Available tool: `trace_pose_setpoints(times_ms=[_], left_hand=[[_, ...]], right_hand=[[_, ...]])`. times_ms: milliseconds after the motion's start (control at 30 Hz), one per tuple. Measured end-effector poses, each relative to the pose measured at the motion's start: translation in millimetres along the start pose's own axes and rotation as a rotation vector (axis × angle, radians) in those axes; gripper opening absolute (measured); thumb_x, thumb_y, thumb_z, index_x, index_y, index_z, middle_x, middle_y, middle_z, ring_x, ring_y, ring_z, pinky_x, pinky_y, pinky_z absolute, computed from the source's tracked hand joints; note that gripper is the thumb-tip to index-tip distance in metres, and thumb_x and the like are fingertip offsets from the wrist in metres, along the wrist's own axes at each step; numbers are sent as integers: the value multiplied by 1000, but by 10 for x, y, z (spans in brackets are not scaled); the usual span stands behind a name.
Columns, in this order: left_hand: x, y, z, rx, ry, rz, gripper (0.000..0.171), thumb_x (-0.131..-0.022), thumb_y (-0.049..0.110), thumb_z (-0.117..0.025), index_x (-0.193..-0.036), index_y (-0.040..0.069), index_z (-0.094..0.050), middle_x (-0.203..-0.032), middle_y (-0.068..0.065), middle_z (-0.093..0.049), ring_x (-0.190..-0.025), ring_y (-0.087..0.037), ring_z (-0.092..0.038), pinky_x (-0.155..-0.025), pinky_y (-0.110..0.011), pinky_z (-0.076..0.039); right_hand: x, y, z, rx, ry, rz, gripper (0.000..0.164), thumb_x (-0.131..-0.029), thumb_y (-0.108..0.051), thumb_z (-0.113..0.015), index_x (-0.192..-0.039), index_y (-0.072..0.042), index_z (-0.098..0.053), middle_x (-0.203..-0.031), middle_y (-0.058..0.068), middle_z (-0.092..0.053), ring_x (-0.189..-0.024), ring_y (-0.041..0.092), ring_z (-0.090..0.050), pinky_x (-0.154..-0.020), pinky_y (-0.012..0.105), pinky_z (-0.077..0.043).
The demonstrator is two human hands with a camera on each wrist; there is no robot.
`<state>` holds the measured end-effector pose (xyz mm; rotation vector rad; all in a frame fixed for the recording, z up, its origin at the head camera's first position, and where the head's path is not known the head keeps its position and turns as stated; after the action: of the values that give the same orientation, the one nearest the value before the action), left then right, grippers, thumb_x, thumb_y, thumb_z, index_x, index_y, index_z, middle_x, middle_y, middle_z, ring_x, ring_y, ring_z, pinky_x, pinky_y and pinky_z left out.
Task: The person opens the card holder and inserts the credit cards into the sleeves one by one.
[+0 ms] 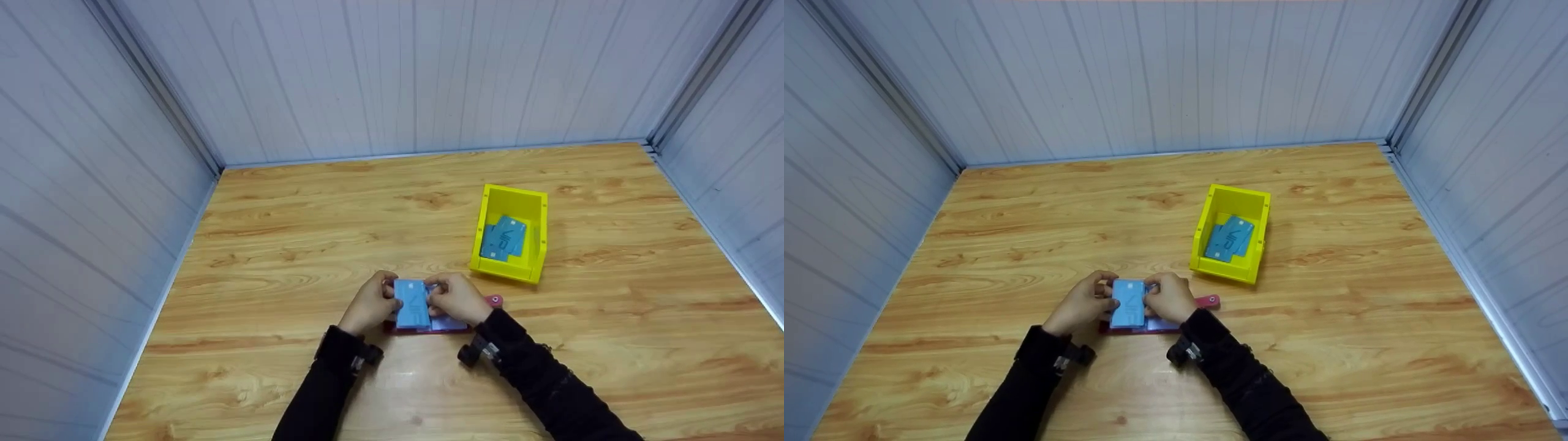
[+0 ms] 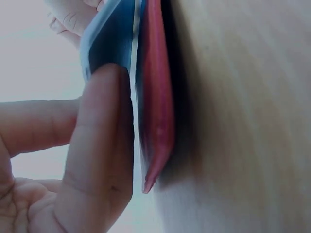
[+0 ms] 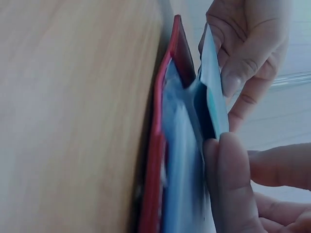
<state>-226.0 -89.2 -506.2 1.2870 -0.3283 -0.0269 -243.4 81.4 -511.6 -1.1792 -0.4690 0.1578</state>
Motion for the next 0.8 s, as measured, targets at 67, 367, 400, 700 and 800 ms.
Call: trace_pose_setpoints(times_ms=[67, 367, 400, 700, 800], left_hand=[[36, 54, 4, -2, 3, -4, 52, -84, -13, -58, -134, -10, -42, -84, -3, -46, -71, -14, -54, -59, -27, -55], [12, 53, 24, -215, 40, -60, 55, -79, -7, -57, -133, -8, -45, -87, -6, -52, -76, -16, -51, -64, -25, -44], [16, 59, 26, -254, 49, -66, 56, -78, -5, -58, -133, -8, -45, -89, -8, -55, -78, -17, -52, -65, -26, -44], [67, 130, 8, -565, 165, -158, 40, -72, -2, -61, -113, -3, -58, -88, -11, -55, -78, -21, -49, -70, -36, -46], [99, 158, -41, -635, 185, -189, 38, -73, -1, -64, -111, -3, -59, -94, -13, -52, -80, -24, -50, -72, -40, -48]], right_hand=[[0, -5, -9, 31, -1, 5, 42, -87, 3, -56, -128, 9, -57, -74, 3, -64, -58, 7, -63, -53, 19, -52], [13, -18, -19, 110, -4, -13, 40, -90, 1, -54, -130, 3, -59, -76, 6, -64, -61, 11, -64, -55, 22, -53], [15, -16, -11, 119, -3, -9, 40, -90, 0, -54, -129, 3, -60, -77, 7, -65, -62, 11, -64, -56, 23, -53], [21, 54, 82, 111, 21, -26, 32, -91, -4, -59, -122, 3, -64, -81, 10, -69, -62, 11, -63, -58, 24, -54], [24, 84, 112, 98, 23, -45, 31, -91, -4, -59, -122, 1, -65, -82, 9, -68, -63, 12, -63, -58, 23, -53]])
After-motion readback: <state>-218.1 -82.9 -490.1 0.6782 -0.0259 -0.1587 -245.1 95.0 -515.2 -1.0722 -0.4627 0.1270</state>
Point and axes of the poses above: each hand's wrist, its own x-axis away from the middle knuckle, its own z-axis out of the back of the hand, y = z × x, the point moved 5 cm from there along -x, towards the middle knuckle
